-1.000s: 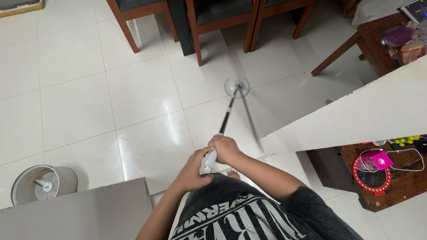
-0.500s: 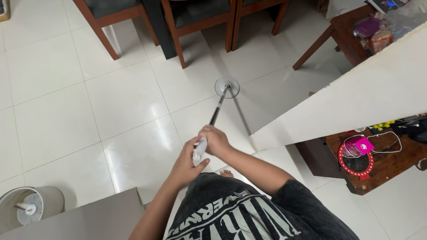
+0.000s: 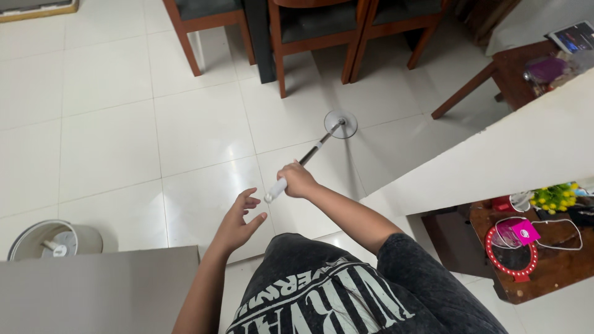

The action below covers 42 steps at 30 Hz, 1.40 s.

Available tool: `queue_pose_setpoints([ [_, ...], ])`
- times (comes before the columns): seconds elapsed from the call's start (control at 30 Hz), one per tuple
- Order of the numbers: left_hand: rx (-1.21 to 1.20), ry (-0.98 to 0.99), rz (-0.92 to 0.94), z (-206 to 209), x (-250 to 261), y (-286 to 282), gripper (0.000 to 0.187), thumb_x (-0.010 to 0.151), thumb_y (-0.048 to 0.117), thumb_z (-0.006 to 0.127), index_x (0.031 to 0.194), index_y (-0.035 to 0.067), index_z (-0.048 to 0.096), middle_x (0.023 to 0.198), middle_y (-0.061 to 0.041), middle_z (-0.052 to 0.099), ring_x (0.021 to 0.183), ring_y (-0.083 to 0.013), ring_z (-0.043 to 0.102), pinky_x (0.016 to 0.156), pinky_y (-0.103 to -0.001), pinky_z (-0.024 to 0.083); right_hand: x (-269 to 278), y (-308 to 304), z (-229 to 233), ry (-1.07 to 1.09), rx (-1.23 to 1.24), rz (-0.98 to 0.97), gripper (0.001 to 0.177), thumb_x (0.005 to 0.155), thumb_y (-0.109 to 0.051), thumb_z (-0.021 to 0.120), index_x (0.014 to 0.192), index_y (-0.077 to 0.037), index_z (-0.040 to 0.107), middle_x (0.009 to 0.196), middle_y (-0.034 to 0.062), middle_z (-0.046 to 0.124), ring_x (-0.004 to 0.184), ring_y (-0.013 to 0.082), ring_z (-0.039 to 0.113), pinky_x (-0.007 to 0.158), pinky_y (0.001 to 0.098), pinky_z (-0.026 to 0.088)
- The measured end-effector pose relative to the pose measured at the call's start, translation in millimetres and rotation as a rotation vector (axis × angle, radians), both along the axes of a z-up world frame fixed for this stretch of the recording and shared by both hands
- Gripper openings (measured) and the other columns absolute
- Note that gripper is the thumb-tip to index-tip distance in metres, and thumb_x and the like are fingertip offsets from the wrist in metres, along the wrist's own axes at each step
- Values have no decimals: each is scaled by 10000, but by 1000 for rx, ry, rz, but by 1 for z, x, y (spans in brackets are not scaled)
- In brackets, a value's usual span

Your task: The person mops a tiled floor using a spin mop, moving it back and forth across the surface near a dining table and chairs. The person repeatedly pushes and pulls the mop to clean different sections of the floor.

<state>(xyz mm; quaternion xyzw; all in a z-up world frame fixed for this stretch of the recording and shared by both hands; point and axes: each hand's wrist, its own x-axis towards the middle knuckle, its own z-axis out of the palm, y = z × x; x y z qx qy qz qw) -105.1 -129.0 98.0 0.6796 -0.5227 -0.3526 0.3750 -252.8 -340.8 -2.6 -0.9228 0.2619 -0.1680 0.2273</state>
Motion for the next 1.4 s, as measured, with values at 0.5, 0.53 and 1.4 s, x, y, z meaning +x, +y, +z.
queue_pose_setpoints([
  [0.5, -463, -360, -245, 51, -55, 0, 443, 835, 283, 770, 1196, 48, 667, 1250, -166, 660, 1234, -377, 574, 1076, -469, 419, -7, 70, 17, -7, 171, 241, 127, 687, -217, 753, 763, -129, 701, 799, 108, 713, 813, 360, 694, 696, 462, 564],
  [0.53, -450, -396, -244, 51, -57, -4, 437, 820, 279, 774, 1175, 44, 676, 1219, -173, 669, 1211, -381, 579, 1050, -470, 427, -8, 71, 16, -15, 166, 249, 131, 685, -215, 758, 764, -129, 699, 792, 108, 710, 804, 361, 692, 678, 463, 559],
  [1.4, -143, -330, -245, -1, -31, -33, 353, 878, 276, 704, 1164, 70, 693, 1030, -122, 734, 1083, -334, 645, 941, -439, 504, -67, -124, -95, -59, -31, 13, 244, 588, -129, 802, 719, -113, 597, 817, 95, 651, 877, 343, 634, 768, 446, 535],
])
